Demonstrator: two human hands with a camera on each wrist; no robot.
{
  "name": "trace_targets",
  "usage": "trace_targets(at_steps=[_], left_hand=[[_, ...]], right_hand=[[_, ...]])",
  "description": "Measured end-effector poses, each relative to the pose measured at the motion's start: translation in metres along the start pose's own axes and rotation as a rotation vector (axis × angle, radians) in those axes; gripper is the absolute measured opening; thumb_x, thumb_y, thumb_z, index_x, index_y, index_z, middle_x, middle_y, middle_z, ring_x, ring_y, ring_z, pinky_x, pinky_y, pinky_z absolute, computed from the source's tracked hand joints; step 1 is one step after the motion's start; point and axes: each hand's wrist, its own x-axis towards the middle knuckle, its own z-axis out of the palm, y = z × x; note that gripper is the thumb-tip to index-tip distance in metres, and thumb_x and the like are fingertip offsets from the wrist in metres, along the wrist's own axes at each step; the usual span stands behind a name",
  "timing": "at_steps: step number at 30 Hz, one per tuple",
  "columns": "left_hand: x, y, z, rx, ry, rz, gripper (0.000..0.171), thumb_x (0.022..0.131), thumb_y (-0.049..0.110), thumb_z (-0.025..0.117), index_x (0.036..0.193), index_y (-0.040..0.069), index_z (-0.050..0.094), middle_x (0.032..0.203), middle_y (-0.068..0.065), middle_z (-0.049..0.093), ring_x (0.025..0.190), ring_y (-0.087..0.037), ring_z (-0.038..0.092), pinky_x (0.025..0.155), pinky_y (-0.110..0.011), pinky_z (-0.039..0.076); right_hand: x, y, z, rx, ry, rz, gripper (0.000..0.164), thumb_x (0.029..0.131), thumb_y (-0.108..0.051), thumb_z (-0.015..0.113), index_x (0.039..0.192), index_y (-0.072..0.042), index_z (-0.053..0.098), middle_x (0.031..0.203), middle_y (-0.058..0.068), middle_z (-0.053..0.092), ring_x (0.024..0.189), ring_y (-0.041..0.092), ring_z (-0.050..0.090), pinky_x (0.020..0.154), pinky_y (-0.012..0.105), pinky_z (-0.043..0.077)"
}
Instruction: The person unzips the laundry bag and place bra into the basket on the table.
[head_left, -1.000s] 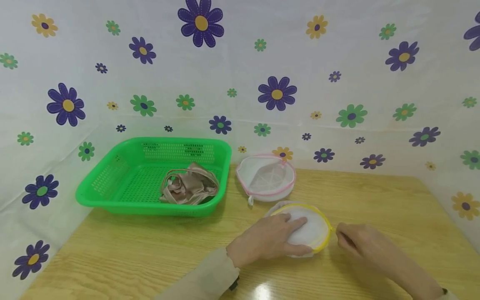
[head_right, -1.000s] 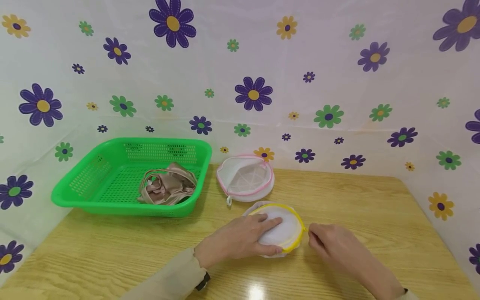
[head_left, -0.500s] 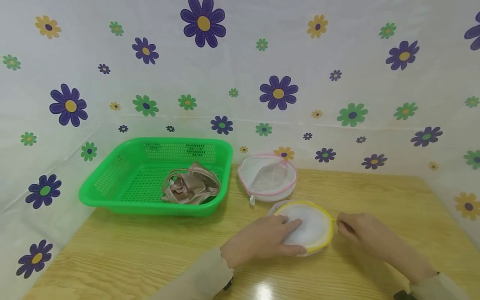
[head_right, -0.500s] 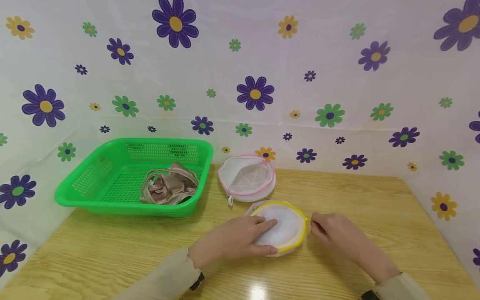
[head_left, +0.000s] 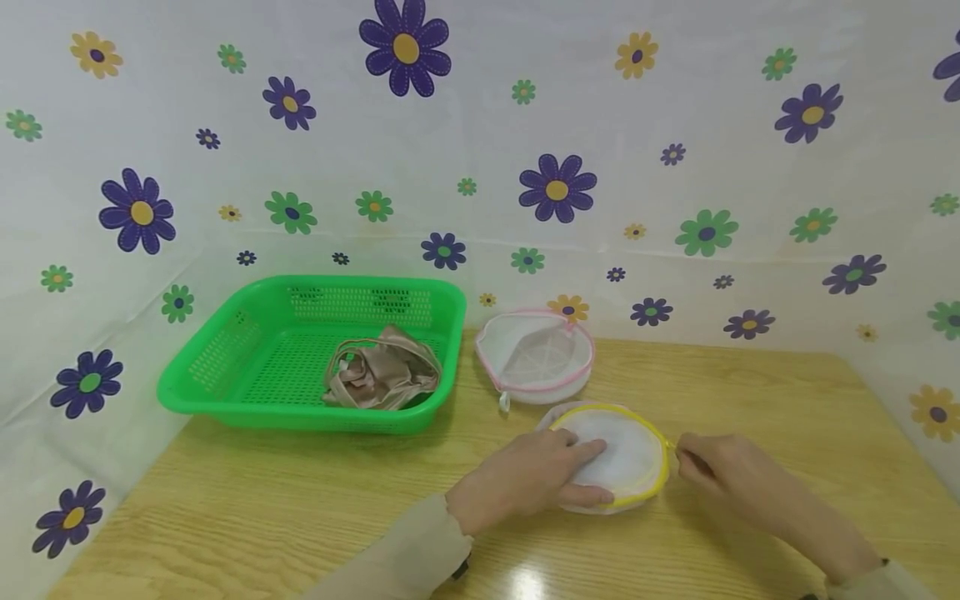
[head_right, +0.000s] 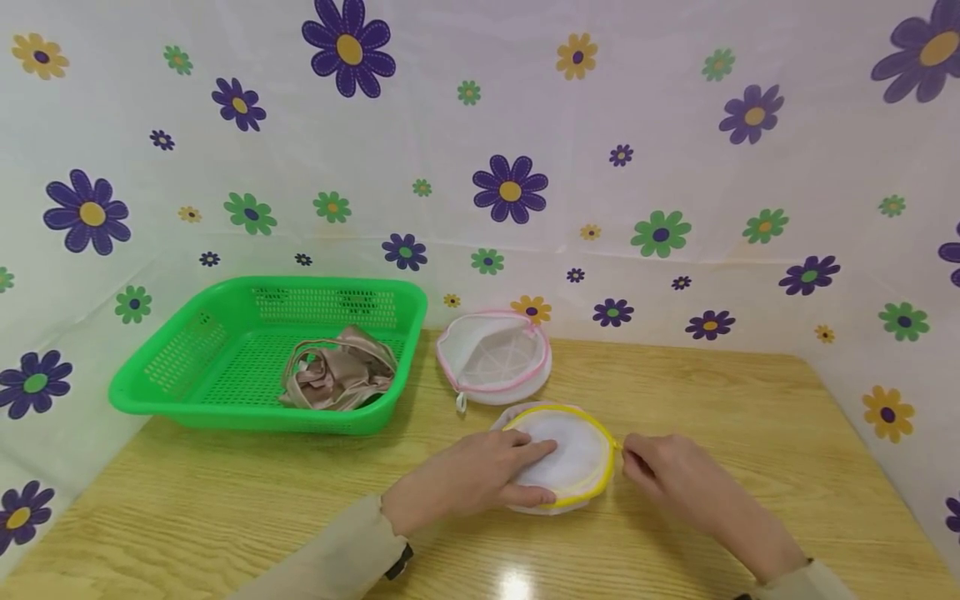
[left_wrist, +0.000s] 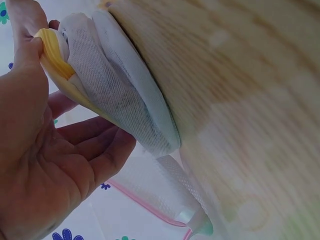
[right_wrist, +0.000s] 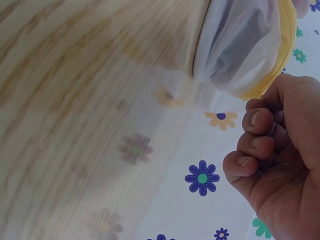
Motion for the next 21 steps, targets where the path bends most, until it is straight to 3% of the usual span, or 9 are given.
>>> trace_targets(at_steps=[21], left_hand=[[0.0021, 0.0006, 0.0020, 0.008, 0.033, 0.004, 0.064, 0.101, 0.063, 0.046, 0.147, 0.021, 0.056, 0.120, -0.008, 0.072, 0.105, -0.016, 0.068, 0.091, -0.031, 0.058]], right_hand=[[-0.0026, -0.0025, -0.0011, -0.004, 0.024, -0.033, 0.039, 0.080, 0.008, 0.067, 0.071, -0.024, 0.046, 0.064, -0.023, 0.030, 0.060, -0.015, 0.020, 0.047, 0.004, 0.022]])
